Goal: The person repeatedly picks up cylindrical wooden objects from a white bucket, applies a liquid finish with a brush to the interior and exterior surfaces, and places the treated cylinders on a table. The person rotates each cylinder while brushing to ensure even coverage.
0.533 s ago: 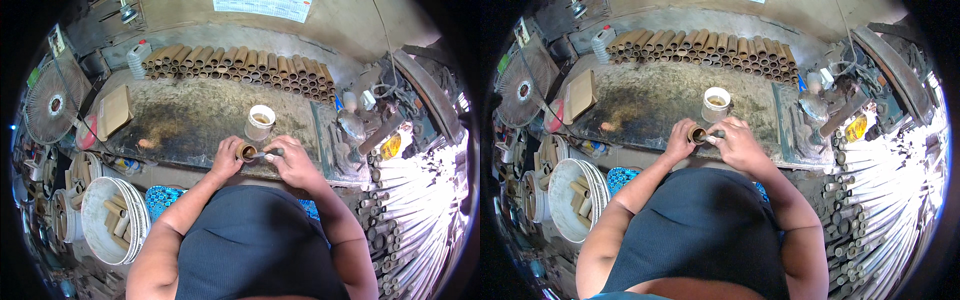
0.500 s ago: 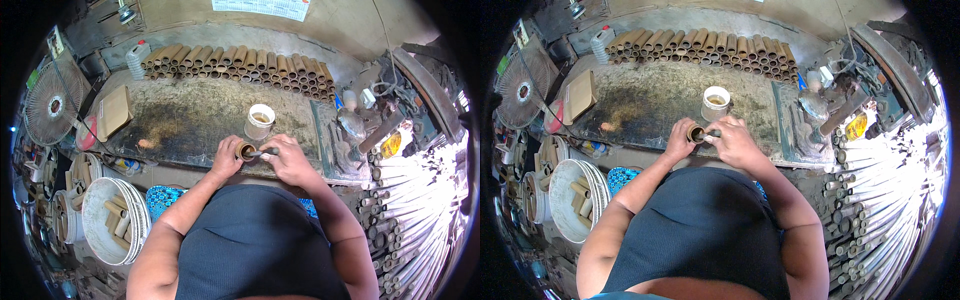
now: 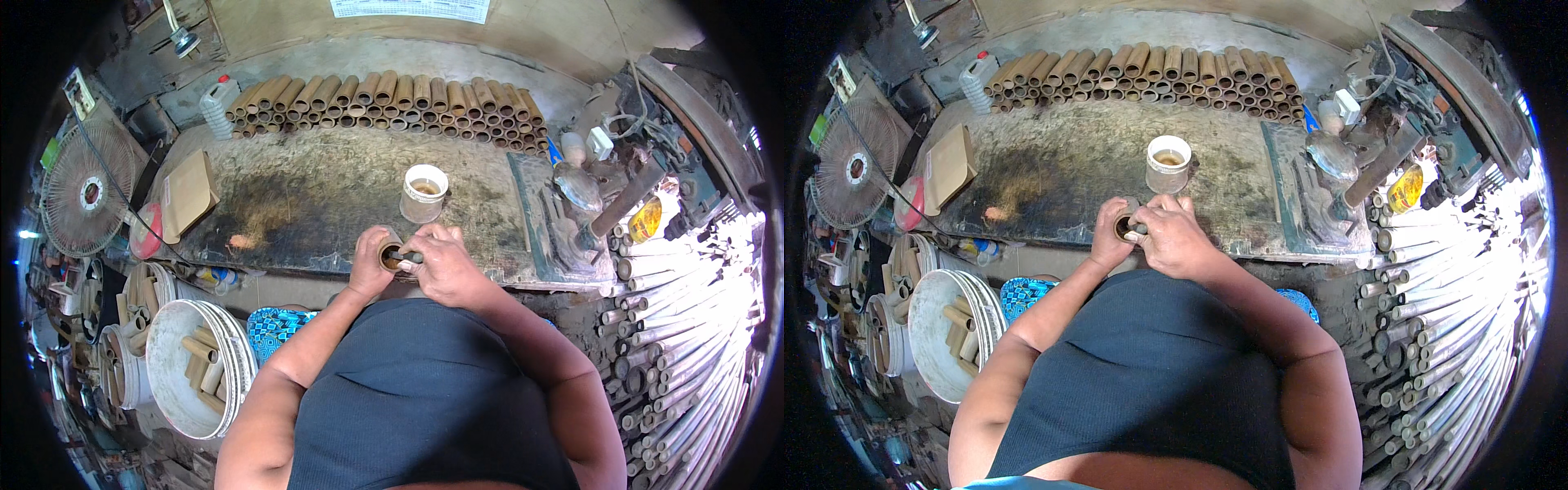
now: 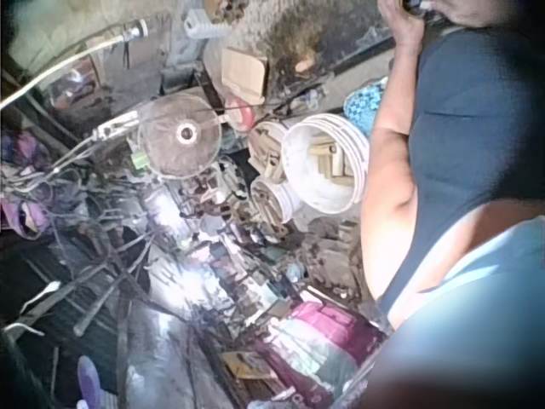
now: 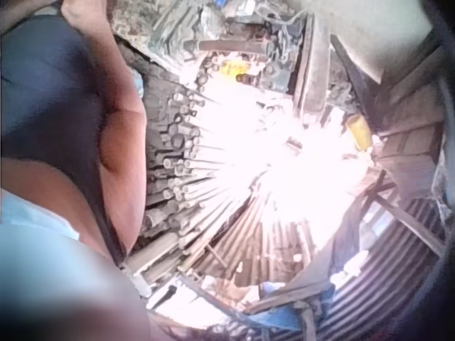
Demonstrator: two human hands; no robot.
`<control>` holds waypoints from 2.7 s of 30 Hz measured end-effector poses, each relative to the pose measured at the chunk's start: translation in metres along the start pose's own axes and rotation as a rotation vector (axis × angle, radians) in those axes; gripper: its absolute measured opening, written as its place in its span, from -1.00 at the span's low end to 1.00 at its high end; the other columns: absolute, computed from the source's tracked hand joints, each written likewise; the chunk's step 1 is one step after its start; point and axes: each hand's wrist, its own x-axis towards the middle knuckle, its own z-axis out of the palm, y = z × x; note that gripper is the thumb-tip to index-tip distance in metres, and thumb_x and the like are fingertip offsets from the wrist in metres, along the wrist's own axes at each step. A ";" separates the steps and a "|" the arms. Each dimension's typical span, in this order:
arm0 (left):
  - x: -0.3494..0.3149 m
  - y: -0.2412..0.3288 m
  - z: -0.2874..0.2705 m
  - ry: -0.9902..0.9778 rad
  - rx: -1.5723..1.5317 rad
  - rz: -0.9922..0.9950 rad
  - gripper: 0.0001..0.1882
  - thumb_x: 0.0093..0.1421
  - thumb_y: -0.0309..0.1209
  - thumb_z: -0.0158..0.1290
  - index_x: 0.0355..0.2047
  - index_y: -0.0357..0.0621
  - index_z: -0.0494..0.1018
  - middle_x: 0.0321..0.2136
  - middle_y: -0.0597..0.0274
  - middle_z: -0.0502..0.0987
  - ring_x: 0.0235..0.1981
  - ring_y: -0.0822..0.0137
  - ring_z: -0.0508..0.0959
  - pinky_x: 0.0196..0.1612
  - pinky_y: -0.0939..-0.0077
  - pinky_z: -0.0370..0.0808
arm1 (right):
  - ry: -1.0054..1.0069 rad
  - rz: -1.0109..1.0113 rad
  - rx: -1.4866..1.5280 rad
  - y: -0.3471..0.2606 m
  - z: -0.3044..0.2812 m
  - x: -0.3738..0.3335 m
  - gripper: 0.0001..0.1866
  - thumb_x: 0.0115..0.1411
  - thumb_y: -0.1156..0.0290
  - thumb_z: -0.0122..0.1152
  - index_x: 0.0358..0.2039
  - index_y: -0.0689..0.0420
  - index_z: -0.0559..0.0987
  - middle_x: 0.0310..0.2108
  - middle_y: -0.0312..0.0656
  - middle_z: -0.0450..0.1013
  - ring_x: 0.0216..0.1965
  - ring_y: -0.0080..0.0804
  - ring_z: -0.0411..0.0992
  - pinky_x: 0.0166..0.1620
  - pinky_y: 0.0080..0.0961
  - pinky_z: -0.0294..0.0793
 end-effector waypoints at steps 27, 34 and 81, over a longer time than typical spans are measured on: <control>0.004 0.015 -0.009 0.071 -0.022 -0.311 -0.36 -0.02 -0.37 0.42 0.03 -0.19 0.35 -0.02 -0.03 0.43 0.04 -0.06 0.47 0.15 0.15 0.43 | 0.254 -0.042 0.134 -0.003 0.017 0.014 -0.76 0.21 0.33 0.28 -0.13 0.09 0.63 -0.23 -0.13 0.56 -0.03 -0.18 0.43 0.08 -0.25 0.21; 0.015 0.025 -0.010 0.029 -0.111 -0.440 -0.34 -0.02 -0.39 0.40 0.06 -0.24 0.36 0.00 -0.06 0.45 0.06 -0.06 0.48 0.16 0.15 0.42 | 0.218 -0.086 0.117 -0.006 0.006 0.017 -0.73 0.11 0.51 0.19 -0.15 0.05 0.61 -0.30 -0.16 0.59 -0.05 -0.15 0.44 0.09 -0.17 0.27; 0.032 0.063 -0.010 -0.254 0.146 -0.395 -0.31 0.03 -0.38 0.31 0.17 -0.20 0.31 0.05 -0.12 0.41 0.09 -0.20 0.44 0.19 0.01 0.41 | 0.451 -0.118 -0.267 0.007 0.000 -0.003 -0.81 0.11 0.35 0.40 -0.26 0.07 0.64 -0.40 -0.18 0.51 -0.25 -0.18 0.42 -0.13 -0.24 0.28</control>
